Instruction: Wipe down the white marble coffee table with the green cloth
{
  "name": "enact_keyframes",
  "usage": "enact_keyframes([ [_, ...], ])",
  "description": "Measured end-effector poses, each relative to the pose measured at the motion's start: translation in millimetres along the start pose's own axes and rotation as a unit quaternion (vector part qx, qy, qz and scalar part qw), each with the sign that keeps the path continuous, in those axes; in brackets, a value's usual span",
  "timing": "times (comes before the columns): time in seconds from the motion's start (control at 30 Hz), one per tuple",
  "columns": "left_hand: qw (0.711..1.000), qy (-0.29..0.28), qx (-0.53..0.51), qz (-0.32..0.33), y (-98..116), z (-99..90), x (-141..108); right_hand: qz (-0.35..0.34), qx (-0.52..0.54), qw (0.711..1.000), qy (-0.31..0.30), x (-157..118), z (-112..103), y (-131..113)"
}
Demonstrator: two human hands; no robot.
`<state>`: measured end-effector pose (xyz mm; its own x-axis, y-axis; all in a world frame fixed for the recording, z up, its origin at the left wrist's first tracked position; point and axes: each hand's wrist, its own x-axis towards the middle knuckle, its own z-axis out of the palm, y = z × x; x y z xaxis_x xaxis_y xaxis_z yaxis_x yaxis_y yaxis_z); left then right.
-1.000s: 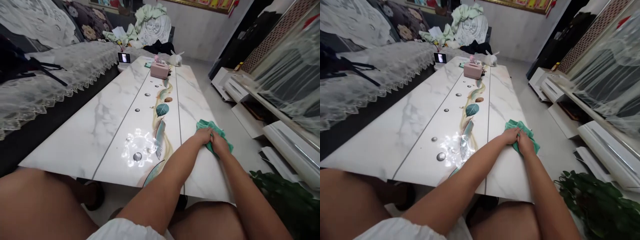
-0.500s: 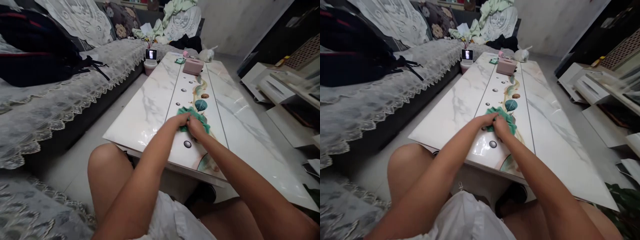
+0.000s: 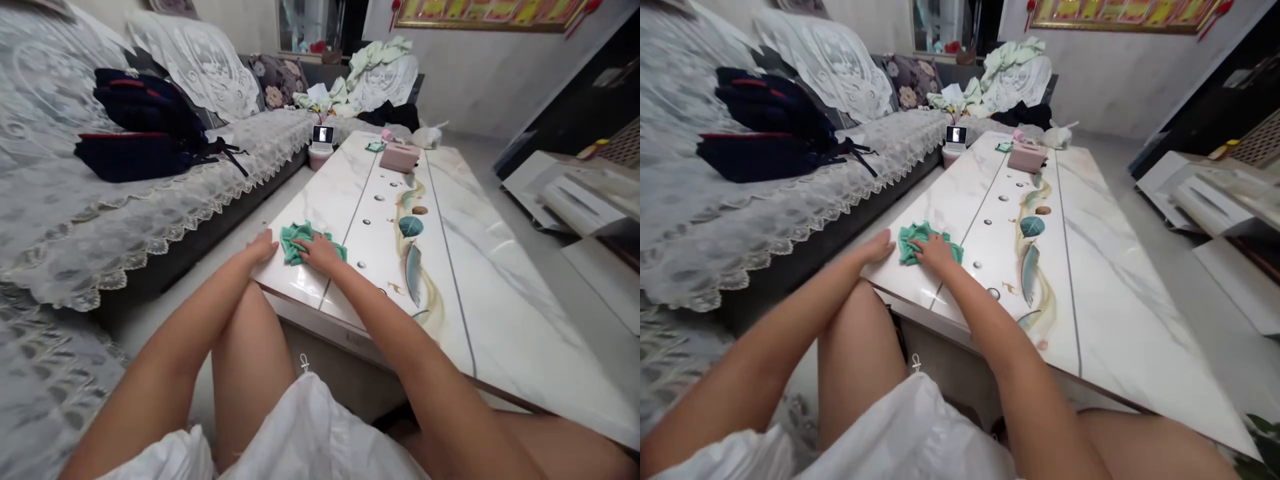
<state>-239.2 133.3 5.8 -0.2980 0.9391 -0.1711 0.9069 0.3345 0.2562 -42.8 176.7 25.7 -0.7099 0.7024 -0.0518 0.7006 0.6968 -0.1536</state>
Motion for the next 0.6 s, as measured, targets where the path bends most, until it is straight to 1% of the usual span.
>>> enact_keyframes([
  [0.03, 1.0, -0.001, 0.012, -0.027, 2, 2.2, -7, -0.023, -0.003, 1.0, -0.008, -15, -1, 8],
  [0.1, 0.998, 0.012, 0.039, -0.053, 8, 5.7, -19, -0.074, -0.01, 0.997, -0.025, -47, -2, 30],
  [0.2, 0.992, 0.073, 0.092, -0.052, 14, 13.4, -29, -0.135, 0.011, 0.989, -0.051, -90, -2, 71],
  [0.27, 0.987, 0.087, 0.122, -0.05, 10, 22.8, -29, -0.179, 0.049, 0.981, -0.061, -110, 4, 97],
  [0.3, 0.983, 0.107, 0.142, -0.041, 4, 28.2, -27, -0.203, 0.066, 0.975, -0.061, -116, 8, 107],
  [0.37, 0.979, 0.133, 0.155, -0.022, -12, 38.1, -24, -0.252, 0.087, 0.963, -0.044, -118, 16, 119],
  [0.43, 0.973, 0.171, 0.154, 0.004, -30, 44.8, -24, -0.306, 0.081, 0.948, -0.009, -109, 24, 119],
  [0.5, 0.967, 0.196, 0.157, 0.033, -44, 48.9, -29, -0.354, 0.063, 0.932, 0.037, -92, 31, 111],
  [0.53, 0.962, 0.214, 0.16, 0.056, -49, 50.5, -33, -0.369, 0.056, 0.926, 0.059, -80, 35, 106],
  [0.57, 0.958, 0.219, 0.166, 0.078, -53, 52.1, -37, -0.379, 0.053, 0.921, 0.076, -66, 37, 101],
  [0.6, 0.958, 0.222, 0.165, 0.08, -54, 53.4, -41, -0.383, 0.056, 0.918, 0.08, -49, 38, 96],
])
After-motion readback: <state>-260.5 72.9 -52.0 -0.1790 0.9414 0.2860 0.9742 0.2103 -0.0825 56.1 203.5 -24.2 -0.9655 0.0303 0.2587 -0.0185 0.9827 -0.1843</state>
